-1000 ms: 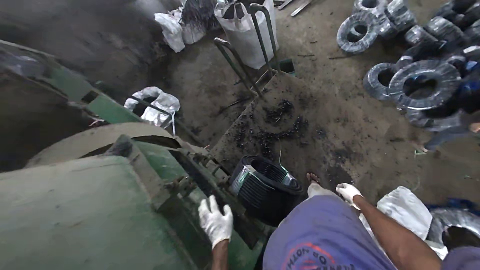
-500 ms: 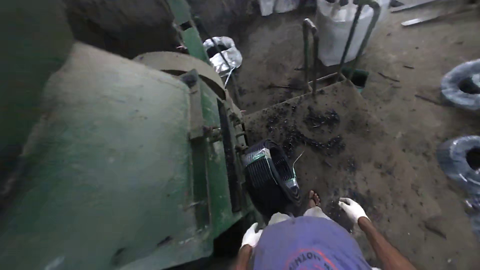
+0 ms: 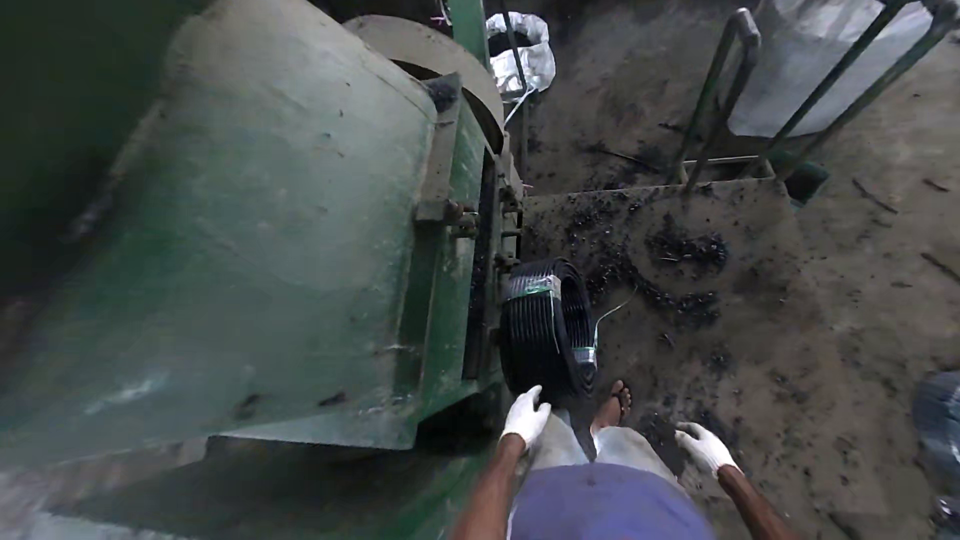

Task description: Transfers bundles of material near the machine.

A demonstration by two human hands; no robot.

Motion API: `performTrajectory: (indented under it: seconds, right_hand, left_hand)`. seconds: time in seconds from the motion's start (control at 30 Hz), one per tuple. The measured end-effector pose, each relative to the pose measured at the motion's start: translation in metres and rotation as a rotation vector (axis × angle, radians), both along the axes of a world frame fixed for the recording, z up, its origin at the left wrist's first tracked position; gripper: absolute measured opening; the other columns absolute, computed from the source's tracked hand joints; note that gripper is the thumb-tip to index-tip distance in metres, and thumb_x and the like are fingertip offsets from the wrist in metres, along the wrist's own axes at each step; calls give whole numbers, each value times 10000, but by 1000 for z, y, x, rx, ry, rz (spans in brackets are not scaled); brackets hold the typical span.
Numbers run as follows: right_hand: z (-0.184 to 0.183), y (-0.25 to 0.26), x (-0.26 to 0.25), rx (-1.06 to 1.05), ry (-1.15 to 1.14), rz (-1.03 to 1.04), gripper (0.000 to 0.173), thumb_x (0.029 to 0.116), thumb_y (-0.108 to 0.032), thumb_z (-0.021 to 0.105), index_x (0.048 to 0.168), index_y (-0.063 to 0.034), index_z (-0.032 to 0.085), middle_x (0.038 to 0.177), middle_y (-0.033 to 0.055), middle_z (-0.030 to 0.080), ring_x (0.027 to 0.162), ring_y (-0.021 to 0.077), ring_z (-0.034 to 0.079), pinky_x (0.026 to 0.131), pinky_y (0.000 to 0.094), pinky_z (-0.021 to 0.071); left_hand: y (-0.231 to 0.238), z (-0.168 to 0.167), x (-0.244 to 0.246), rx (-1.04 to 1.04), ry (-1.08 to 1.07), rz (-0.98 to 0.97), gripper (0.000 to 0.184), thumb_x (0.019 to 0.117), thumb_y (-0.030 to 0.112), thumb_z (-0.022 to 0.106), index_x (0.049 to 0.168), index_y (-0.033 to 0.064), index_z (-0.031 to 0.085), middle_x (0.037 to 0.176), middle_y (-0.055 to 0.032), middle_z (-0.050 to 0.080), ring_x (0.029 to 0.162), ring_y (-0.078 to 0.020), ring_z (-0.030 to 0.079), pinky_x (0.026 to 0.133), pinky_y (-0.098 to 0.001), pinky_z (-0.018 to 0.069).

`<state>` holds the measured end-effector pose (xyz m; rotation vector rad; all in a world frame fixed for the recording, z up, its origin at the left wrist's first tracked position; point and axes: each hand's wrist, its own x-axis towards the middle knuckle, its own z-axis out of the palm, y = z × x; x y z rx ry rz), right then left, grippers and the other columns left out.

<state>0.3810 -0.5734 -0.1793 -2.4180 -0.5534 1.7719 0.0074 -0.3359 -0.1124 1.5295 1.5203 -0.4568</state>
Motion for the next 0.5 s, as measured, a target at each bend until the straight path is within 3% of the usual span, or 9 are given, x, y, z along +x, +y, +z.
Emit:
performTrajectory:
  seconds: [0.1,0.23,0.37,0.5]
  right_hand:
    - [11,2,5,14,-42,-97,417,1006,-456,600,1350,-230,671,1249,95,725,1139,275,703,995,548,561]
    - [29,0,-10,17,-64,-209,420,1022,-451,577,1370,-229,655,1249,93,725,1118,270,710,978,547,569]
    - [40,-14,-44,14,-54,-262,419,1013,-452,583,1358,-228,661,1198,76,743,1056,251,730,945,530,591]
    - [50,-30,-87,-53,-14,-325,421,1015,-439,580,1364,-213,654,1194,77,742,1034,241,736,932,520,600]
  left_hand:
    - [7,-12,10,-59,25,-131,603,976,445,538,1528,207,490,1461,-65,592,1357,-209,558,1161,-449,434]
    - [28,-28,10,-83,70,-253,610,956,436,546,1527,226,489,1450,-67,596,1342,-224,567,1138,-480,450]
    - [78,-40,8,37,101,-335,615,948,397,545,1544,280,451,1452,-48,587,1325,-231,577,1101,-494,483]
    - [147,-57,10,222,132,-376,648,944,354,555,1570,264,413,1496,-69,546,1344,-277,553,1095,-529,470]
